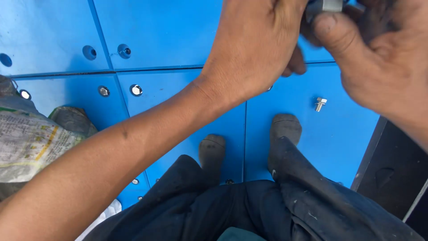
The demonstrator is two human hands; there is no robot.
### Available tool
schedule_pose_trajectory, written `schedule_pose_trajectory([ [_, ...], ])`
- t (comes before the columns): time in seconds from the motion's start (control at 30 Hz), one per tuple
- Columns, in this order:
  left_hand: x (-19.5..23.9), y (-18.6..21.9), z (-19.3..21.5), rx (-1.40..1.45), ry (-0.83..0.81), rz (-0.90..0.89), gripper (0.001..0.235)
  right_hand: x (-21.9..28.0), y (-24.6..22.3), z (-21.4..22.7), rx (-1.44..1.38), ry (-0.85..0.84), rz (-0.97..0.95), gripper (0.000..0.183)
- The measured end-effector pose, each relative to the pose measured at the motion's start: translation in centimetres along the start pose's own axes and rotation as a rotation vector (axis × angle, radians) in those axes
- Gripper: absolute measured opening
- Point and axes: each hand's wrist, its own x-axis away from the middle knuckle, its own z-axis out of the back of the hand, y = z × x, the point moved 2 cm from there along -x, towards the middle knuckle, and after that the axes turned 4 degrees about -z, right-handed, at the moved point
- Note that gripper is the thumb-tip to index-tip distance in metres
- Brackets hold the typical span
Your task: The person lies beneath a blue paneled structure and fastens its panels together by hand, picking up bolts, washers and nuts from the panels and a woven sack, threading washers and nuts onto bolts, and inserting the assembled fasteners into aligned panel holes.
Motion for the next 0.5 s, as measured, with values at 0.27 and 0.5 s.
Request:
schedule_pose_trajectory([
  [0.27, 11.7, -11.3, -4.8, -0.602, -0.031, 0.323, 0.02, 2.5, 14.8, -8.2, -0.447, 0.25, -0.309, 0.025],
  [0.5, 15.3, -17.2, -12.6, -0.756, -0.044, 0.257, 0.035, 0.0, 19.3, -10.3, -0.234, 0.091, -0.347, 0.018],
])
